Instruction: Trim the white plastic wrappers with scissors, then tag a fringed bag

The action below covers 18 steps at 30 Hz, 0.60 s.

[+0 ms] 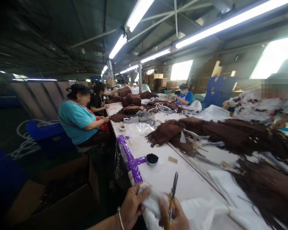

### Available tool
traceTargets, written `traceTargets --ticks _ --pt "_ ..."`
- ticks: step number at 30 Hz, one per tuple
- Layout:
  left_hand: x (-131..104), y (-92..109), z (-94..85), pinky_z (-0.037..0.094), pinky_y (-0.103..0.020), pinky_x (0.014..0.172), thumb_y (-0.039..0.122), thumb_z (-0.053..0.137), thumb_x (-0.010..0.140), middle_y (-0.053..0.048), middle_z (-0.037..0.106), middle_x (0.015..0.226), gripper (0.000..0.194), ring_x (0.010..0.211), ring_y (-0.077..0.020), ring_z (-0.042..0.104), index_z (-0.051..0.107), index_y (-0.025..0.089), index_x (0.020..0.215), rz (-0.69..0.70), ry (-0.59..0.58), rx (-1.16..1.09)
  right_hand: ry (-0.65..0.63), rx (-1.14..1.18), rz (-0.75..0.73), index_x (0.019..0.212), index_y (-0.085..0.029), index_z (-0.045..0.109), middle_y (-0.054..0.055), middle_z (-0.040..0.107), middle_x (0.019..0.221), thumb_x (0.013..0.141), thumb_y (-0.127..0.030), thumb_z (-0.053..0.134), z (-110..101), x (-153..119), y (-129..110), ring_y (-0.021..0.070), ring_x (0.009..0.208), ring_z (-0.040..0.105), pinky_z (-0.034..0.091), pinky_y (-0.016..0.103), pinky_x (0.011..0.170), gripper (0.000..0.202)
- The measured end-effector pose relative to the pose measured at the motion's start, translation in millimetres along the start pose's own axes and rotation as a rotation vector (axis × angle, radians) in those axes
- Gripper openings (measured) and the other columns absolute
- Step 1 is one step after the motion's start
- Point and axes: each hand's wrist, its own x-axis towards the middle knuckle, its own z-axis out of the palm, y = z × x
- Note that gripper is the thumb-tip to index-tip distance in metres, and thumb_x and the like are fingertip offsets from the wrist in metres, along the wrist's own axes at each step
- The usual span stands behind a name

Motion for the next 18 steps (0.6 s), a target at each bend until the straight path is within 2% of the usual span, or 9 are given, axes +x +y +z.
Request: traceTargets --ticks 3,6,9,11,13,16,18 --pt "-9.1 -16.0 8.8 0.016 -0.016 0.035 0.036 0.073 0.071 0.005 0.044 0.058 0.030 0.041 -0.0018 0.029 0.057 0.014 0.085 -0.020 0.043 -0.108 0.073 0.074 -0.053 0.101 -0.019 0.055 0.001 0.058 0.062 0.072 -0.058 0.060 -8.3 -12.1 -5.0 0.0173 0.051 0.051 0.043 0.029 0.047 0.049" --pt "-13.1 -22.0 8.5 0.021 -0.014 0.035 0.032 0.073 0.071 0.005 0.045 0.060 0.027 0.042 -0.0020 0.033 0.057 0.013 0.083 -0.120 -0.014 -0.164 0.079 0.124 -0.103 0.097 -0.019 0.057 0.001 0.057 0.064 0.075 -0.053 0.059 -16.3 -15.5 -6.3 0.0148 0.051 0.048 0.039 0.027 0.046 0.041" --pt "-13.9 -15.3 -9.0 0.034 -0.015 0.041 0.033 0.074 0.069 0.001 0.054 0.066 0.034 0.048 -0.0055 0.047 0.060 0.012 0.092 -0.311 -0.231 -0.136 0.028 0.080 -0.112 0.094 -0.018 0.058 0.001 0.059 0.068 0.077 -0.049 0.058 -25.9 -17.6 -4.1 0.0123 0.050 0.046 0.038 0.026 0.047 0.036" --pt "-11.8 -6.2 -27.0 0.046 -0.022 0.055 0.040 0.074 0.068 -0.005 0.062 0.081 0.049 0.062 -0.0132 0.060 0.058 0.014 0.106 -0.489 -0.426 -0.084 -0.063 0.019 -0.117 0.093 -0.017 0.059 0.002 0.061 0.074 0.077 -0.046 0.059 -32.1 -19.5 -3.4 0.0106 0.049 0.045 0.037 0.025 0.046 0.032" --pt "-5.9 2.5 -43.4 0.049 -0.030 0.068 0.053 0.071 0.067 -0.010 0.065 0.094 0.063 0.078 -0.0210 0.064 0.056 0.015 0.115 -0.647 -0.572 -0.022 -0.179 -0.035 -0.118 0.090 -0.017 0.059 0.003 0.061 0.078 0.078 -0.042 0.060 -35.1 -20.5 -3.4 0.0099 0.051 0.045 0.037 0.024 0.046 0.028" --pt "7.9 8.9 -54.2 0.049 -0.031 0.069 0.070 0.063 0.062 -0.010 0.066 0.091 0.071 0.082 -0.0229 0.064 0.064 0.013 0.104 -0.778 -0.708 0.075 -0.366 -0.021 -0.094 0.088 -0.018 0.059 0.002 0.062 0.080 0.077 -0.037 0.062 -29.4 -21.1 -3.1 0.0098 0.053 0.048 0.039 0.023 0.047 0.023" --pt "14.8 7.5 -51.0 0.049 -0.030 0.065 0.070 0.064 0.060 -0.009 0.066 0.083 0.066 0.077 -0.0224 0.064 0.067 0.012 0.091 -0.838 -0.807 0.141 -0.483 0.046 -0.046 0.092 -0.019 0.057 0.000 0.062 0.076 0.077 -0.035 0.062 -20.1 -22.5 -1.4 0.0104 0.052 0.051 0.041 0.023 0.047 0.023"
